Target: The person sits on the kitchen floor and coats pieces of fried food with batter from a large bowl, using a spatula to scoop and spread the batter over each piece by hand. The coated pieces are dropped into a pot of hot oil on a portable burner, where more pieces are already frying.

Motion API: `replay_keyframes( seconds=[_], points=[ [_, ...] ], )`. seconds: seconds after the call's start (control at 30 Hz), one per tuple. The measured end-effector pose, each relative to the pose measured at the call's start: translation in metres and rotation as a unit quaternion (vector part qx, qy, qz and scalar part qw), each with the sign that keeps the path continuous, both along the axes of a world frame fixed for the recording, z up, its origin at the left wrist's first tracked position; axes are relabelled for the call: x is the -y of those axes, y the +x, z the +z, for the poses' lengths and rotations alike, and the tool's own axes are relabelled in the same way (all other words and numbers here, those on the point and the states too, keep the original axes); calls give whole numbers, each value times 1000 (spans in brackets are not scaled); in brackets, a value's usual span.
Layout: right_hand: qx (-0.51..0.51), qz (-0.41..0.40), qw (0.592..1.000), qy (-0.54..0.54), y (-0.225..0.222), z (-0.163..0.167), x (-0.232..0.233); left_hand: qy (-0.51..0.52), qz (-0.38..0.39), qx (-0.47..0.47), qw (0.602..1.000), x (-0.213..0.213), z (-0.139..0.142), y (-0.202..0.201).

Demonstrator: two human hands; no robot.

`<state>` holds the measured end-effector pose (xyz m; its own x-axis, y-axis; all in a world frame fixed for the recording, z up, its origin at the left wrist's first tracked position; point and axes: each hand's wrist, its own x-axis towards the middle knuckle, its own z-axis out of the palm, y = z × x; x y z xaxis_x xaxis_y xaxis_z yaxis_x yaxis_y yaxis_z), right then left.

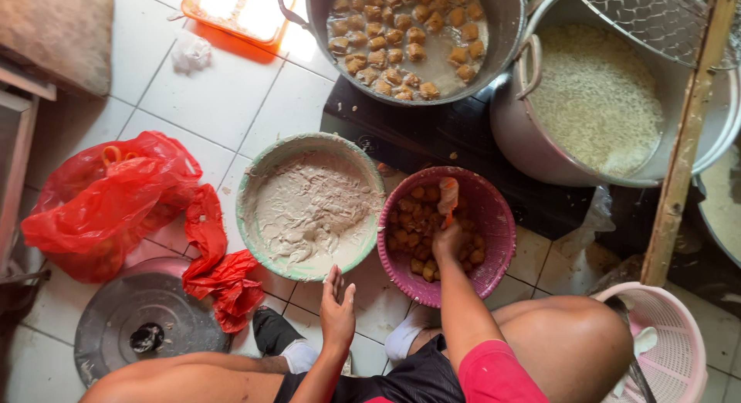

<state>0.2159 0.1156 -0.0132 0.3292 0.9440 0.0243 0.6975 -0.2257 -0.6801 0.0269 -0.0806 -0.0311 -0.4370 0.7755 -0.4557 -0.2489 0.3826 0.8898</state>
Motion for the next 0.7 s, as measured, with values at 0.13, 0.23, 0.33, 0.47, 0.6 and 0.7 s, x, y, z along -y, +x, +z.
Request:
replay_keyframes(
  seconds=[0.13, 0.23, 0.33, 0.47, 0.6, 0.7],
  points=[
    [-52, -28, 998, 14, -4, -3, 3, -34, -39, 82, 995, -8, 12, 5],
    [-151, -54, 986, 39, -19, 7, 1, -24, -120, 106, 987, -34, 33, 10],
    [-429, 68, 894, 109, -43, 24, -2, -81, -141, 178, 970, -78, 56, 9],
    [-406, 191, 894, 13, -60, 74, 13, -61, -90, 285, 952, -118, 80, -10],
    [-318, 318, 893, -10, -44, 121, 33, 35, -125, 225, 966, -121, 99, -19],
    [-322, 330, 886, -51, -28, 140, 40, 149, -91, 157, 972, -106, 114, -9]
  ],
)
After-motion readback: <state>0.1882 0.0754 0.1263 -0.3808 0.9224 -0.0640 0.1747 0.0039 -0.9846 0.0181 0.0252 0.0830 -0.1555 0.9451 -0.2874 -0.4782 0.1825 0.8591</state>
